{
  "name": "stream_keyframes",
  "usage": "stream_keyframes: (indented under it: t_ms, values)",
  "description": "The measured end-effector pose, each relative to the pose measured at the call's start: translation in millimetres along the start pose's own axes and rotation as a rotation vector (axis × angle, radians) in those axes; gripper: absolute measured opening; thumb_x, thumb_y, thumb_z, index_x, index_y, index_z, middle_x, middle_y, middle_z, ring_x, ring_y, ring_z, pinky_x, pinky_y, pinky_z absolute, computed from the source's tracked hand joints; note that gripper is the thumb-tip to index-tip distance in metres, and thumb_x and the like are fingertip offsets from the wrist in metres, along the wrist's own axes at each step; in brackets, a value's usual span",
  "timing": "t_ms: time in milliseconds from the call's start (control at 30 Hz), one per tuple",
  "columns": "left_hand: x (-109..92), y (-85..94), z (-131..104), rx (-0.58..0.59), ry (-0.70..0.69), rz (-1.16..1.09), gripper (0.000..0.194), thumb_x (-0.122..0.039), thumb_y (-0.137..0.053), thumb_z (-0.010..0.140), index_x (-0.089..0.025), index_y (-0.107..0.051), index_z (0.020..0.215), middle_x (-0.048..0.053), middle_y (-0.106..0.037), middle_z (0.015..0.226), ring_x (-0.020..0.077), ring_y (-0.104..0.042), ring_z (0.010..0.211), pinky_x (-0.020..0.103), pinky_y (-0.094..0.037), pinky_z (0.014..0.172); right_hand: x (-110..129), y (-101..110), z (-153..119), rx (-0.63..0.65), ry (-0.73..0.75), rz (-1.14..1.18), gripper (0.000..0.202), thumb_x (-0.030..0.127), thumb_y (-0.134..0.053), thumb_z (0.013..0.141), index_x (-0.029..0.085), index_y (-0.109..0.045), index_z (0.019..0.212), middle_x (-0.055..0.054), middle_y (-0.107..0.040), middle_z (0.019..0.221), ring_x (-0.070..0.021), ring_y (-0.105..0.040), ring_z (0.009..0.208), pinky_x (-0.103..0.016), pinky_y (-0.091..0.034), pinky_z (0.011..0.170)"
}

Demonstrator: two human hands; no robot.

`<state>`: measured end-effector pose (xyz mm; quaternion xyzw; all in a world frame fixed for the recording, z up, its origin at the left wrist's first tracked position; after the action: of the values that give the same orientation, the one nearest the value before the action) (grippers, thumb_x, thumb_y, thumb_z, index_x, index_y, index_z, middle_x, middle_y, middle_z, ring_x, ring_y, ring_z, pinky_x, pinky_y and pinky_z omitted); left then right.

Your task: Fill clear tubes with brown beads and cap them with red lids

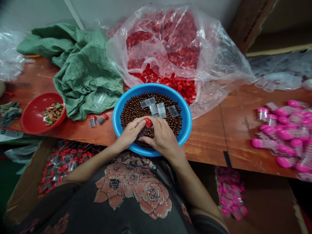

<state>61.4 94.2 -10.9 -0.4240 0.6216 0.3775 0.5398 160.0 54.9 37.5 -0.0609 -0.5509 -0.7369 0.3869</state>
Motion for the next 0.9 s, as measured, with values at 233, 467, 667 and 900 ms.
stream_keyframes:
  t_ms: [233,467,667,900]
  values:
    - [33.4,-23.1,-6.7,0.200,0.450,-0.342,0.075,-0.075,-0.030,0.089,-0.013,-0.070,0.099,0.007,-0.066,0.066,0.0159,-0.061,0.055,0.029,-0.049,0.054,11.3,-2.9,1.3,0.021,0.014,0.067,0.074,0.047,-0.072,0.079,0.022,-0.038,0.139,-0.014,-0.059,0.126,-0.0293,-0.058,0.114,-0.049,-0.051,0.097]
    - [25.2,-16.7,-5.1,-0.018,0.295,-0.297,0.044,-0.047,-0.041,0.096,-0.018,-0.061,0.121,-0.002,-0.054,0.054,0.0107,-0.050,0.042,0.022,-0.040,0.043,20.5,-8.6,6.3,0.039,0.115,-0.202,0.065,0.054,-0.065,0.081,0.010,-0.048,0.125,-0.019,-0.061,0.111,-0.0320,-0.057,0.102,-0.047,-0.051,0.088]
    - [29.2,-12.2,-11.2,-0.020,0.228,-0.230,0.040,-0.041,-0.038,0.097,-0.020,-0.052,0.127,-0.005,-0.051,0.056,0.0089,-0.046,0.039,0.019,-0.036,0.037,36.2,-14.1,9.8,0.002,0.324,-0.378,0.052,0.064,-0.054,0.084,0.013,-0.059,0.092,-0.012,-0.060,0.079,-0.0258,-0.052,0.074,-0.040,-0.046,0.067]
    - [3.6,23.7,-22.6,-0.131,0.126,-0.097,0.026,-0.045,-0.043,0.096,-0.022,-0.049,0.108,-0.005,-0.055,0.063,0.0095,-0.055,0.045,0.019,-0.046,0.043,34.0,-20.7,8.1,0.144,0.154,-0.162,0.073,0.063,-0.060,0.083,0.015,-0.048,0.136,-0.016,-0.065,0.115,-0.0299,-0.059,0.100,-0.045,-0.049,0.082]
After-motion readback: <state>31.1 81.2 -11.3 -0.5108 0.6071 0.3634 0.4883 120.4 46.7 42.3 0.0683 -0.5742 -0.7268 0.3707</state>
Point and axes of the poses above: each hand's wrist, its own z-axis towards the middle knuckle, its own y-axis out of the back of the hand, x = y × z, the point moved 10 cm from there along z, towards the middle knuckle
